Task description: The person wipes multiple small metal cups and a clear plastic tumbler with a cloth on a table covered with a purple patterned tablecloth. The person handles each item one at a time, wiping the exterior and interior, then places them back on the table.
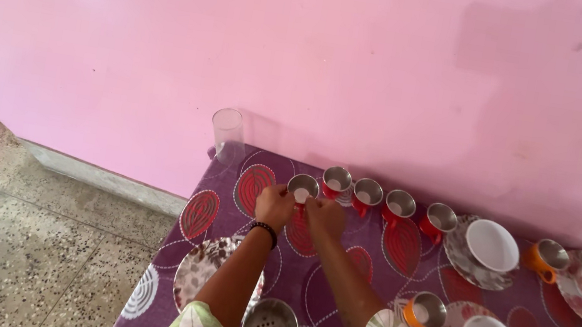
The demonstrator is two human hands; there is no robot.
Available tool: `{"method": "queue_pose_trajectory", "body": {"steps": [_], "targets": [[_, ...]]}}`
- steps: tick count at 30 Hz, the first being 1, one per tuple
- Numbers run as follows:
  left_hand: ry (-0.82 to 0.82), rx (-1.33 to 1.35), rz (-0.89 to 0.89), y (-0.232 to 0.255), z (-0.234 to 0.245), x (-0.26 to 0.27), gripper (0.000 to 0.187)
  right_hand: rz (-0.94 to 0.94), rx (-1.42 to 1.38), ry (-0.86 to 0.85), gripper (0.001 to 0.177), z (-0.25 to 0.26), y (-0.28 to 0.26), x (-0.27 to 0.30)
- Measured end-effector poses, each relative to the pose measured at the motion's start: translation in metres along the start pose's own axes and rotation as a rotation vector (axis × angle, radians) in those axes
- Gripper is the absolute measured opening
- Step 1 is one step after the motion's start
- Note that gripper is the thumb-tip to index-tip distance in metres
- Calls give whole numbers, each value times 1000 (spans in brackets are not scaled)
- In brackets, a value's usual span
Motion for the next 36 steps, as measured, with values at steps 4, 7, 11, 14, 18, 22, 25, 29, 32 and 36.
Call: {"method": "queue_pose_trajectory", "body": {"steps": [4,7,11,14,18,22,25,29,32,36], "targets": [[-19,18,-24,6,-7,-22,29,-55,-71,36,44,-7,-1,-7],[-28,10,-18,9,-11,-30,29,-24,-81,128,42,-10,-6,-10],[-14,71,-8,13,-15,-37,31,-41,-97,117,43,-21,0,-17],[6,51,-26,15,-20,-41,30,-60,-137,102,38,-29,7,-21],[10,10,-68,16,-27,-46,32,-69,-145,58,32,-38,15,-24],[23,31,-92,15,-31,-54,34,-6,-86,59,31,-42,22,-25],[23,39,-105,16,-32,-57,34,43,-125,63,34,-48,30,-29],[142,-32,14,11,-14,-45,41,107,-145,43,31,-45,32,-28],[305,-83,182,3,21,-45,55,30,-289,-24,31,-39,36,-19],[522,-34,333,-11,72,-53,90,-101,-423,-57,34,-25,35,5]]}}
Point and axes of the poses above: each hand's wrist, its own x-axis away from the middle knuckle, its own z-axis out of the back of the hand, y = z × x, the point moved 9 cm from there along -x, towards the middle knuckle, and after that the axes turned 14 degrees about -x, right-handed, at the moved point
